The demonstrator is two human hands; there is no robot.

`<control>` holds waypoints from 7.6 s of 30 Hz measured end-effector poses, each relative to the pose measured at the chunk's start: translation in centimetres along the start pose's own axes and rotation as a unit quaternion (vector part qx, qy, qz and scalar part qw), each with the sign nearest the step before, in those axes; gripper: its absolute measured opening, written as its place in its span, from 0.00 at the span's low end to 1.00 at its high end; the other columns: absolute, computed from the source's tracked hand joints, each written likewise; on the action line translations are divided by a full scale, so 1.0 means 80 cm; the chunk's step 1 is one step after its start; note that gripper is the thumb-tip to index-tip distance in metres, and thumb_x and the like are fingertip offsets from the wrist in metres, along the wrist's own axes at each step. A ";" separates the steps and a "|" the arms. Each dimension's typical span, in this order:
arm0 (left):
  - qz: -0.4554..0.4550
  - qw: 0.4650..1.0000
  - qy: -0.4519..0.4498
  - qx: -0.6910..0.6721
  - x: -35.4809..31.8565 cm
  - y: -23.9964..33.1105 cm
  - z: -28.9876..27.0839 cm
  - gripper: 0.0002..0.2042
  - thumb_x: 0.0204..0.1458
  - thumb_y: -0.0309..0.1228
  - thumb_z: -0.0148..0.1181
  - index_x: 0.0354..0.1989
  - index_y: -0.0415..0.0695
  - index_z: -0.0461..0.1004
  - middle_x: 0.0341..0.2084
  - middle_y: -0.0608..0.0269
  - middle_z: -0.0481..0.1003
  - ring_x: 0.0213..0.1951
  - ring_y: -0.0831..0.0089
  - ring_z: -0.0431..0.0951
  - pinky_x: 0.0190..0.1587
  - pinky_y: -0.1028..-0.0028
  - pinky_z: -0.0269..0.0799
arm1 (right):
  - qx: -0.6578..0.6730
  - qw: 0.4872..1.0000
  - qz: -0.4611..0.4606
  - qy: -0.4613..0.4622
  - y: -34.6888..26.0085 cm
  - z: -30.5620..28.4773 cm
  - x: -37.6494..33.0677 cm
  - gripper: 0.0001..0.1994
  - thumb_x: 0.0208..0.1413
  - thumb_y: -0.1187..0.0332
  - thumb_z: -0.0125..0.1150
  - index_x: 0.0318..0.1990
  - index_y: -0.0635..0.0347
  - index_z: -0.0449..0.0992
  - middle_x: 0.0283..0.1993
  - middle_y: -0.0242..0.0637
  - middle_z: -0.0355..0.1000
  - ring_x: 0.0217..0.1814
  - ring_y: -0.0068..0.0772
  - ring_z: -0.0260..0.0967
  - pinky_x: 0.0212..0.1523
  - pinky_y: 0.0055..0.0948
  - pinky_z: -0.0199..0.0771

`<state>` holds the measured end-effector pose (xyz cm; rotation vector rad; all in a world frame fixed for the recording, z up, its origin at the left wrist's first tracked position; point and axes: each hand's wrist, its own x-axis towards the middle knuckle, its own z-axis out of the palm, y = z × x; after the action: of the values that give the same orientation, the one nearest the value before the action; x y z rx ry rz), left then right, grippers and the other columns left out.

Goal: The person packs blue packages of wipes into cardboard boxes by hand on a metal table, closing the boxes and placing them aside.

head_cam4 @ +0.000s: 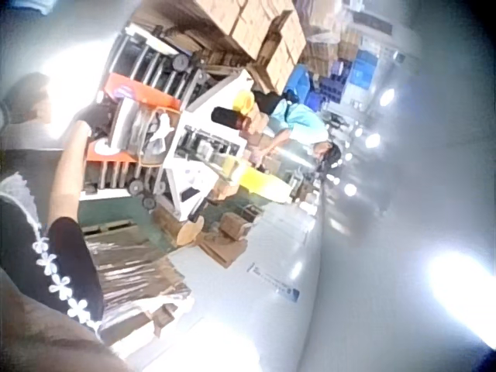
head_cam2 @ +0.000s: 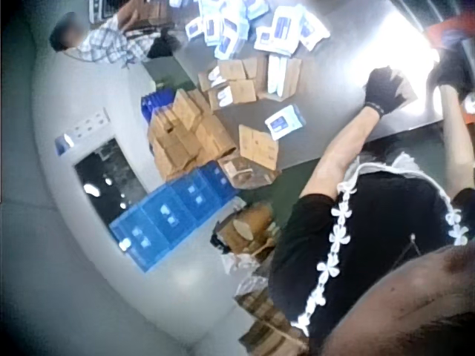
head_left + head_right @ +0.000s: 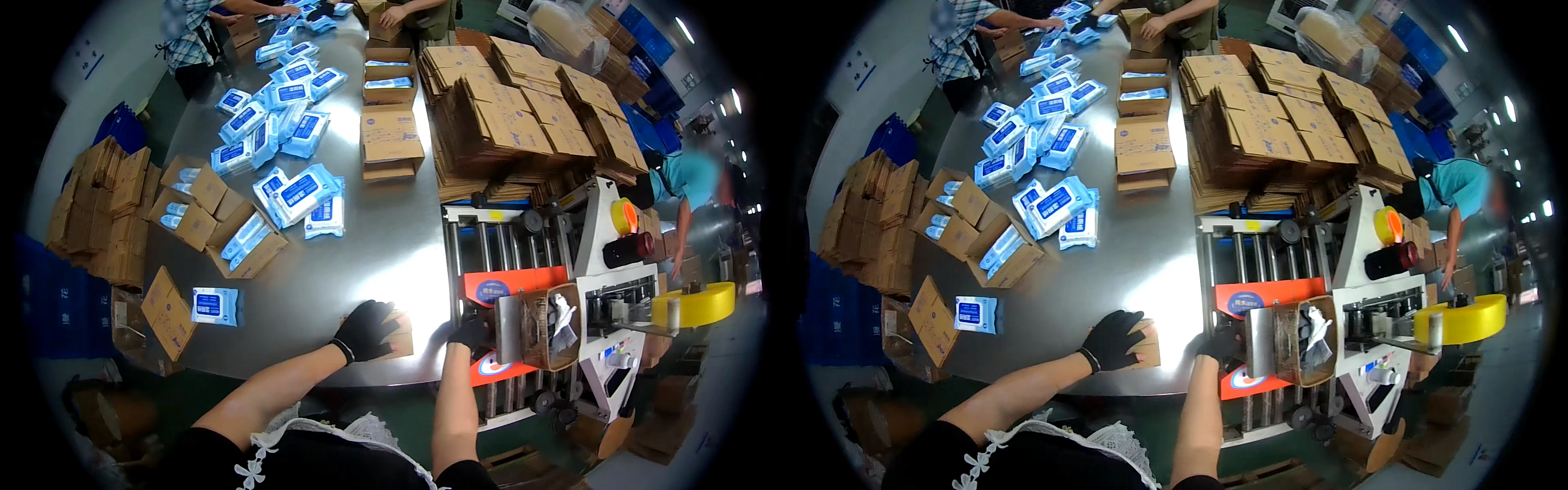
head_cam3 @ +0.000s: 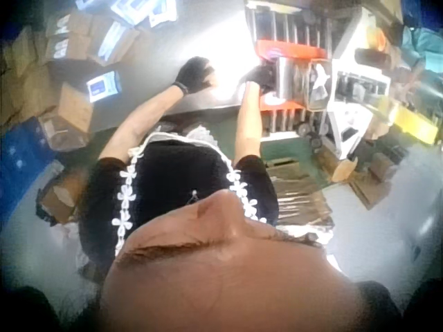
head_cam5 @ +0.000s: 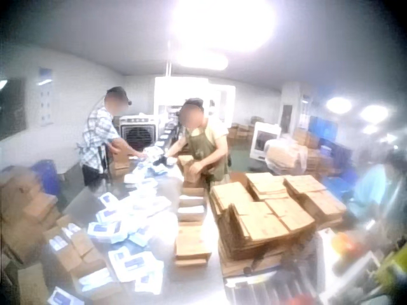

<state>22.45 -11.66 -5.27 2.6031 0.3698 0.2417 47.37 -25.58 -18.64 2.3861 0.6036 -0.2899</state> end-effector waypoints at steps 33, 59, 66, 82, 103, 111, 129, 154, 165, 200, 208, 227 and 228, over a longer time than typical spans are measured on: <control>-0.043 0.997 0.007 -0.066 -0.023 -0.012 -0.009 0.33 0.37 0.44 0.68 0.56 0.51 0.68 0.55 0.48 0.64 0.54 0.50 0.64 0.57 0.52 0.57 | -0.945 0.306 -0.055 0.096 0.068 0.030 0.079 0.23 0.60 0.60 0.41 0.61 0.59 0.58 0.65 0.44 0.53 0.66 0.42 0.49 0.64 0.45 0.51; -0.090 0.983 0.157 -0.032 -0.106 -0.096 -0.064 0.18 0.47 0.35 0.55 0.46 0.42 0.69 0.47 0.49 0.68 0.53 0.50 0.64 0.58 0.55 0.58 | -0.376 -0.790 0.421 -0.240 -0.077 -0.200 -0.242 0.33 0.41 0.47 0.64 0.56 0.51 0.68 0.54 0.42 0.67 0.61 0.49 0.59 0.67 0.58 0.38; -0.451 0.873 0.065 0.173 -0.136 -0.241 -0.180 0.15 0.49 0.42 0.54 0.32 0.42 0.73 0.34 0.52 0.72 0.42 0.55 0.71 0.46 0.60 0.65 | -0.347 -0.800 0.395 -0.287 0.060 -0.153 -0.106 0.20 0.36 0.54 0.63 0.35 0.56 0.73 0.49 0.42 0.67 0.57 0.48 0.60 0.66 0.56 0.40; -0.204 0.922 0.283 0.171 -0.122 -0.009 -0.131 0.22 0.29 0.43 0.71 0.32 0.44 0.74 0.33 0.55 0.71 0.39 0.55 0.71 0.44 0.60 0.66 | -0.553 -0.770 0.290 -0.125 -0.089 -0.174 -0.233 0.08 0.51 0.64 0.55 0.33 0.56 0.67 0.27 0.46 0.71 0.29 0.52 0.71 0.28 0.44 0.69; -0.269 0.912 -0.005 -0.309 -0.072 -0.122 0.005 0.30 0.45 0.42 0.63 0.54 0.38 0.64 0.51 0.49 0.67 0.53 0.56 0.67 0.57 0.59 0.61 | -0.457 -0.722 0.403 -0.327 -0.176 -0.279 -0.259 0.19 0.49 0.55 0.59 0.47 0.54 0.74 0.51 0.46 0.69 0.58 0.51 0.61 0.62 0.53 0.49; -0.228 0.934 -0.154 -0.226 -0.187 -0.097 -0.035 0.29 0.45 0.43 0.63 0.57 0.46 0.67 0.51 0.52 0.71 0.55 0.57 0.69 0.58 0.60 0.62 | -0.342 -0.810 0.436 -0.193 -0.045 -0.143 -0.196 0.30 0.52 0.44 0.50 0.56 0.55 0.64 0.63 0.47 0.56 0.67 0.51 0.51 0.66 0.59 0.38; -0.824 0.488 0.269 0.106 -0.601 -0.319 -0.147 0.39 0.37 0.44 0.68 0.59 0.42 0.58 0.56 0.48 0.61 0.56 0.54 0.65 0.56 0.58 0.63 | -0.391 -0.622 0.639 -0.228 -0.289 -0.226 -0.342 0.36 0.47 0.59 0.66 0.62 0.58 0.55 0.64 0.55 0.50 0.63 0.58 0.54 0.57 0.48 0.62; -0.765 0.533 0.361 0.018 -0.646 -0.333 -0.182 0.33 0.29 0.43 0.73 0.44 0.43 0.65 0.43 0.49 0.66 0.49 0.50 0.66 0.49 0.54 0.64 | -0.372 -0.673 0.639 0.002 -0.607 -0.254 -0.593 0.28 0.47 0.58 0.62 0.53 0.66 0.64 0.59 0.57 0.58 0.57 0.58 0.60 0.54 0.49 0.65; -0.386 0.791 0.214 -0.423 -0.450 -0.172 -0.317 0.24 0.46 0.30 0.61 0.49 0.35 0.58 0.45 0.48 0.68 0.47 0.65 0.70 0.47 0.65 0.67 | -0.601 -0.491 0.465 0.427 -0.409 -0.276 -0.532 0.29 0.61 0.53 0.49 0.64 0.60 0.52 0.59 0.34 0.58 0.59 0.24 0.55 0.58 0.27 0.58; -0.179 0.932 0.175 0.262 -0.259 -0.193 -0.210 0.22 0.52 0.33 0.51 0.56 0.41 0.62 0.49 0.49 0.70 0.49 0.51 0.71 0.58 0.48 0.57 | -0.313 -0.684 0.604 -0.264 -0.243 -0.344 -0.391 0.06 0.46 0.64 0.56 0.29 0.53 0.76 0.31 0.35 0.73 0.41 0.36 0.70 0.64 0.54 0.46; -0.273 0.941 0.126 0.155 -0.258 -0.116 -0.252 0.40 0.44 0.47 0.63 0.61 0.37 0.55 0.58 0.45 0.60 0.62 0.52 0.57 0.65 0.48 0.40 | -0.498 -0.814 0.287 -0.084 -0.325 -0.344 -0.378 0.10 0.55 0.62 0.50 0.41 0.54 0.67 0.33 0.46 0.73 0.38 0.51 0.71 0.37 0.47 0.70; -0.192 0.968 0.124 0.103 -0.300 -0.132 -0.215 0.39 0.39 0.44 0.66 0.60 0.43 0.58 0.59 0.42 0.58 0.61 0.44 0.56 0.61 0.50 0.50 | -0.741 -0.452 0.350 0.353 -0.381 -0.200 -0.280 0.10 0.60 0.61 0.51 0.40 0.56 0.72 0.39 0.28 0.69 0.44 0.23 0.64 0.47 0.23 0.61; -0.173 0.971 0.132 0.102 -0.299 -0.129 -0.216 0.39 0.38 0.44 0.66 0.60 0.44 0.58 0.60 0.42 0.57 0.61 0.43 0.55 0.61 0.50 0.50 | -0.688 -0.548 0.402 0.255 -0.391 -0.172 -0.255 0.11 0.61 0.60 0.50 0.41 0.57 0.73 0.38 0.28 0.69 0.44 0.23 0.64 0.46 0.23 0.61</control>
<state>-6.51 -2.48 2.06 2.6494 0.9782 0.4483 14.96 -2.53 -17.91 2.6995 1.4914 -2.6076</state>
